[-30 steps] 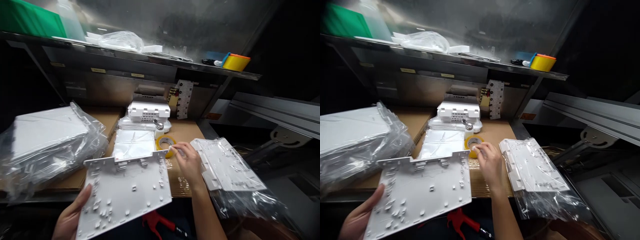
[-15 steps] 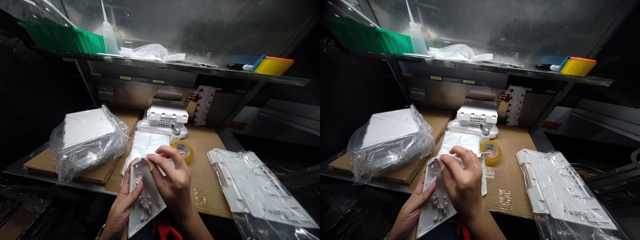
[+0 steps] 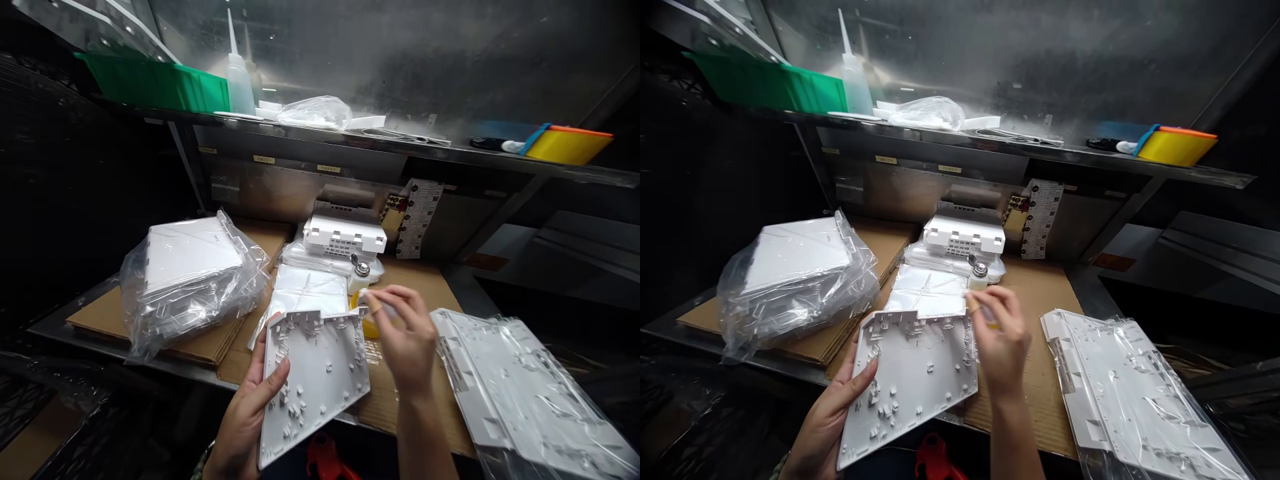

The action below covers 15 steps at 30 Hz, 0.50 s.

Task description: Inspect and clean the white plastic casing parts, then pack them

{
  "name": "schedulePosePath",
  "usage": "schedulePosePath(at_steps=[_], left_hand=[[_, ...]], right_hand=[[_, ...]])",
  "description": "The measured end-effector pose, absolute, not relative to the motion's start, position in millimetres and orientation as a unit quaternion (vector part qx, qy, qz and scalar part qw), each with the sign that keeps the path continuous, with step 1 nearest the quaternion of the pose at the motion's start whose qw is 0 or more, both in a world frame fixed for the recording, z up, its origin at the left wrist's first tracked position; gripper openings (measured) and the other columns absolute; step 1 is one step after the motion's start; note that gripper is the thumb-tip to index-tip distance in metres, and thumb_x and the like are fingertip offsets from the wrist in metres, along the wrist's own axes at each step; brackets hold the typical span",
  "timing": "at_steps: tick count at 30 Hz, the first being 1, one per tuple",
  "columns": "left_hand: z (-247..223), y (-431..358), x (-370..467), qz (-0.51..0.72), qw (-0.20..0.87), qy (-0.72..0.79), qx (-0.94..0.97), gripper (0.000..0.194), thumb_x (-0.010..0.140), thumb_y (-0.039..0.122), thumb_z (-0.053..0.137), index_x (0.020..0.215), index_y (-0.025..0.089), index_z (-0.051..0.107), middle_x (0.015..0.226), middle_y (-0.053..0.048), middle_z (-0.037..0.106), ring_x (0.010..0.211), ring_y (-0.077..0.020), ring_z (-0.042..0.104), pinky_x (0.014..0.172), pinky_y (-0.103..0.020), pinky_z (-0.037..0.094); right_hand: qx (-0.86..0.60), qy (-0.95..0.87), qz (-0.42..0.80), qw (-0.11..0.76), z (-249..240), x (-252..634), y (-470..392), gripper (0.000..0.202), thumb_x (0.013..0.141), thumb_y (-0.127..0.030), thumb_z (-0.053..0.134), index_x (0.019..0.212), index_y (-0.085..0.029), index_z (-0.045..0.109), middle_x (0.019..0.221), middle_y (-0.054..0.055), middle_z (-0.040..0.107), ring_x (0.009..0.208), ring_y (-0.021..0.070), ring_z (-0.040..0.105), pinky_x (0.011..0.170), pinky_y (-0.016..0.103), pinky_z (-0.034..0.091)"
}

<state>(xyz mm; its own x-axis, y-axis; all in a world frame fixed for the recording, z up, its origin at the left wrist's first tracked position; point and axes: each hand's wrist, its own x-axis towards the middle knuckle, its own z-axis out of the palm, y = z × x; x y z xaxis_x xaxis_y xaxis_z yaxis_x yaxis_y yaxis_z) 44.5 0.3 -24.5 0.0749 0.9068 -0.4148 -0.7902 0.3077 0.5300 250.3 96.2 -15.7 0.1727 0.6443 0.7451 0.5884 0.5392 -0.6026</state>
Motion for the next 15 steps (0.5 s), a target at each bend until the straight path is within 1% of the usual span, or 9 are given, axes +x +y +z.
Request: schedulePosePath(at_steps=[1,3,5,7,8,11,13,14,15], left_hand=[[-27.9,0.8,40.3,0.590,0.721,0.353,0.091,0.090,0.091,0.019,0.072,0.155,0.057,0.022,0.148,0.002,0.063,0.129,-0.0264,0.063,0.119,-0.044,0.042],[-35.4,1.8,30.8,0.598,0.712,0.354,0.100,0.094,0.092,0.018,0.070,0.158,0.053,0.014,0.146,-0.003,0.064,0.124,-0.0279,0.067,0.117,-0.047,0.044],[-41.8,2.4,20.6,0.599,0.711,0.355,0.100,0.091,0.094,0.017,0.067,0.161,0.047,0.011,0.145,-0.007,0.065,0.123,-0.0305,0.067,0.116,-0.052,0.045],[-45.7,2.8,10.4,0.594,0.715,0.356,0.096,0.085,0.095,0.019,0.065,0.163,0.038,0.017,0.144,-0.012,0.065,0.126,-0.0346,0.064,0.116,-0.057,0.043],[-46.9,3.0,5.4,0.588,0.723,0.351,0.095,0.083,0.094,0.021,0.066,0.163,0.034,0.021,0.144,-0.014,0.064,0.129,-0.0365,0.062,0.117,-0.059,0.041],[-49.7,2.8,-10.9,0.558,0.770,0.285,0.123,0.081,0.090,0.035,0.072,0.160,0.025,0.033,0.146,-0.016,0.061,0.137,-0.0413,0.053,0.120,-0.061,0.035],[-53.4,-1.4,-25.0,0.556,0.785,0.221,0.157,0.076,0.090,0.044,0.069,0.157,0.024,0.040,0.148,-0.014,0.060,0.142,-0.0416,0.047,0.121,-0.060,0.032],[-56.6,-6.4,-33.6,0.565,0.783,0.201,0.166,0.070,0.092,0.047,0.064,0.155,0.026,0.043,0.148,-0.012,0.060,0.144,-0.0407,0.045,0.122,-0.060,0.031],[-61.2,-14.0,-43.4,0.575,0.778,0.189,0.168,0.064,0.095,0.048,0.058,0.154,0.028,0.046,0.148,-0.009,0.061,0.145,-0.0395,0.043,0.122,-0.060,0.030]], right_hand=[[-0.528,-0.609,0.013,0.592,-26.3,264.5,106.0,0.018,0.094,-0.037,0.070,0.100,-0.022,0.078,0.103,0.006,0.070,0.096,0.0214,0.068,0.085,0.036,0.055],[-0.624,-0.577,0.024,0.527,-49.9,286.3,126.3,0.027,0.092,-0.046,0.066,0.095,-0.022,0.079,0.104,0.008,0.072,0.095,0.0235,0.068,0.080,0.036,0.052],[-0.656,-0.592,0.056,0.465,-73.5,296.4,145.3,0.029,0.089,-0.048,0.065,0.088,-0.023,0.080,0.099,0.008,0.075,0.088,0.0250,0.069,0.079,0.039,0.050],[-0.654,-0.618,0.077,0.428,-91.8,296.3,158.4,0.027,0.086,-0.045,0.064,0.085,-0.023,0.080,0.096,0.008,0.078,0.088,0.0272,0.069,0.088,0.044,0.048],[-0.651,-0.628,0.080,0.418,-97.6,294.3,160.8,0.026,0.086,-0.044,0.063,0.086,-0.024,0.080,0.097,0.008,0.079,0.092,0.0288,0.070,0.094,0.048,0.046],[-0.637,-0.645,0.074,0.416,-101.3,290.0,143.3,0.034,0.089,-0.046,0.057,0.102,-0.022,0.078,0.119,0.011,0.076,0.117,0.0327,0.064,0.110,0.054,0.037],[-0.631,-0.637,0.067,0.437,-98.9,294.1,108.6,0.040,0.093,-0.049,0.053,0.110,-0.021,0.075,0.131,0.013,0.070,0.126,0.0316,0.060,0.109,0.049,0.041],[-0.629,-0.634,0.070,0.444,-99.8,298.0,85.7,0.040,0.096,-0.050,0.052,0.112,-0.021,0.073,0.131,0.014,0.069,0.124,0.0301,0.061,0.106,0.045,0.045],[-0.628,-0.632,0.095,0.445,-103.5,302.3,60.8,0.035,0.096,-0.050,0.055,0.107,-0.022,0.074,0.123,0.011,0.072,0.115,0.0275,0.066,0.100,0.039,0.049]])
